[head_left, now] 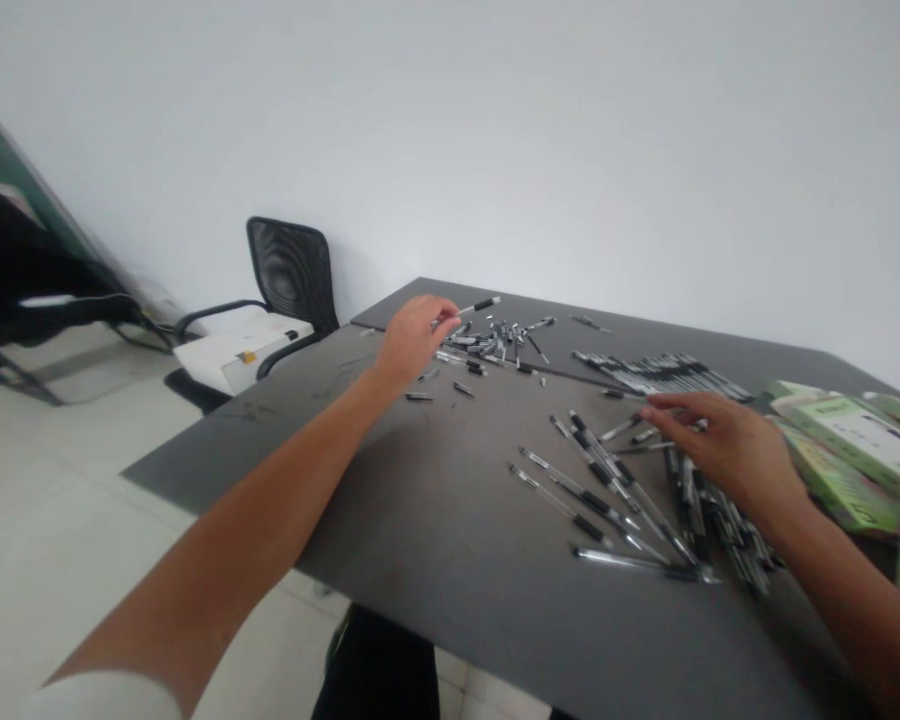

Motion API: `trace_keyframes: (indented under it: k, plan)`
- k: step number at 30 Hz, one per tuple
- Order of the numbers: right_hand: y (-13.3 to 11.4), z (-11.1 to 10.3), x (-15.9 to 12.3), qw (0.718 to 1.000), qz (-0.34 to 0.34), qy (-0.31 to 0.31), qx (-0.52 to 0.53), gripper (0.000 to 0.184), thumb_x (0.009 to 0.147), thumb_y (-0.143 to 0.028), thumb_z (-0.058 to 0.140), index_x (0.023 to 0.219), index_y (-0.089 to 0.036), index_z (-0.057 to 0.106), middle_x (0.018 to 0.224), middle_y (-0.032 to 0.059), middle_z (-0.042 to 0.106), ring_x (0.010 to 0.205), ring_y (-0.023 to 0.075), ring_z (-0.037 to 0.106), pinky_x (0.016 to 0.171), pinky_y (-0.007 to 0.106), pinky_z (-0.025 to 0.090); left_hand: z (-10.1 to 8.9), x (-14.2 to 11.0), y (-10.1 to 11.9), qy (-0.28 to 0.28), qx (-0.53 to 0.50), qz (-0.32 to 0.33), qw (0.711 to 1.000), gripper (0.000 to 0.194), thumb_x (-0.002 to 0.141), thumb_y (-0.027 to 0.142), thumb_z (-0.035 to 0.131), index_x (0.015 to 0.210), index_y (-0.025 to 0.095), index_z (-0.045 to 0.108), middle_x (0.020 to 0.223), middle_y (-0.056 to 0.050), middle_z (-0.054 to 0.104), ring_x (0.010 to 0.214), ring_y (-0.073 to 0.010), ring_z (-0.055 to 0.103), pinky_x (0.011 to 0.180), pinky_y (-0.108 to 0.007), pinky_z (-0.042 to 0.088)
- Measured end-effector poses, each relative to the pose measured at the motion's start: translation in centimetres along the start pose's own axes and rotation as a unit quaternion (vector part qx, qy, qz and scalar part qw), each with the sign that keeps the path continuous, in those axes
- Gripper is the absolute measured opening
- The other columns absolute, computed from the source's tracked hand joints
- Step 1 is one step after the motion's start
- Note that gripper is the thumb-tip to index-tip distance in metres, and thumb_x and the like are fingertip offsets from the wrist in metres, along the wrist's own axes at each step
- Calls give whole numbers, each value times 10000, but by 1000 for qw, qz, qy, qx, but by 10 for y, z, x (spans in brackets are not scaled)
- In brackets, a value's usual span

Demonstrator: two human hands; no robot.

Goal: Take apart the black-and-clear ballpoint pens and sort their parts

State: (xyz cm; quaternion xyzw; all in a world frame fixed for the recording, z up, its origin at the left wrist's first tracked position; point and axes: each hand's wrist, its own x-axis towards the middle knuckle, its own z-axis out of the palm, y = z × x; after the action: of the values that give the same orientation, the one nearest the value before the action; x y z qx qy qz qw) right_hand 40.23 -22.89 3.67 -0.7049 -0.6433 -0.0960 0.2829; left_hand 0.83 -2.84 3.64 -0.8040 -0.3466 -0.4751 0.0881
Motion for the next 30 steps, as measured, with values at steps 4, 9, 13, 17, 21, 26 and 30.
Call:
trace_keyframes:
  k: [4, 9, 13, 17, 21, 26, 30]
  plan:
    - [-22, 12, 39, 997, 6, -74, -33, 486, 958, -588, 656, 1257, -261, 857, 1049, 88, 871, 898, 292, 796, 820, 375, 577, -2, 1, 7, 23, -10, 18, 1000, 51, 1010, 168, 741, 1030, 200, 708, 1004, -67, 773, 982, -231, 714, 906, -370, 554]
    - [-58, 59, 123, 981, -32, -172, -82, 317, 981, -440, 715, 1210, -282, 867, 1110, 43, 873, 1081, 271, 799, 962, 329, 573, -3, 0, 10, 33, -12, 35, 999, 36, 1036, 169, 708, 1036, 198, 687, 1001, -71, 754, 973, -232, 691, 883, -366, 551]
    - [-77, 107, 172, 962, -4, -229, -146, 277, 1031, -409, 709, 1190, -197, 792, 1216, 98, 804, 1108, 255, 760, 1011, 441, 596, -4, 0, 9, 36, -7, 41, 998, 31, 1050, 173, 693, 1064, 198, 683, 1029, -70, 756, 998, -231, 686, 896, -365, 557]
    - [-81, 138, 197, 943, 28, -269, -192, 369, 1046, -417, 702, 1340, -195, 689, 1347, 110, 707, 1135, 255, 722, 957, 470, 631, -7, 0, 9, 31, -4, 33, 999, 35, 1059, 165, 680, 1086, 186, 689, 1062, -77, 759, 1011, -229, 682, 890, -356, 554]
    - [-81, 146, 212, 929, 47, -289, -225, 377, 1039, -402, 712, 1358, -203, 684, 1373, 111, 696, 1159, 265, 714, 964, 471, 629, -10, 2, 14, 17, -11, 23, 1000, 30, 1050, 171, 700, 1079, 176, 696, 1062, -74, 758, 1011, -233, 681, 882, -353, 545]
    - [-87, 148, 215, 926, 76, -281, -238, 379, 1041, -399, 708, 1363, -200, 684, 1396, 117, 687, 1172, 269, 708, 982, 484, 624, -9, 1, 23, 6, -18, 22, 1000, 31, 1043, 166, 708, 1069, 176, 694, 1045, -68, 757, 996, -233, 684, 854, -343, 542]
    - [-91, 141, 203, 940, 91, -256, -207, 386, 1041, -405, 708, 1364, -196, 681, 1387, 117, 690, 1168, 269, 710, 979, 486, 624, -8, 0, 28, 8, -24, 28, 999, 29, 1061, 176, 681, 1087, 183, 690, 1048, -76, 755, 991, -231, 688, 846, -338, 547]
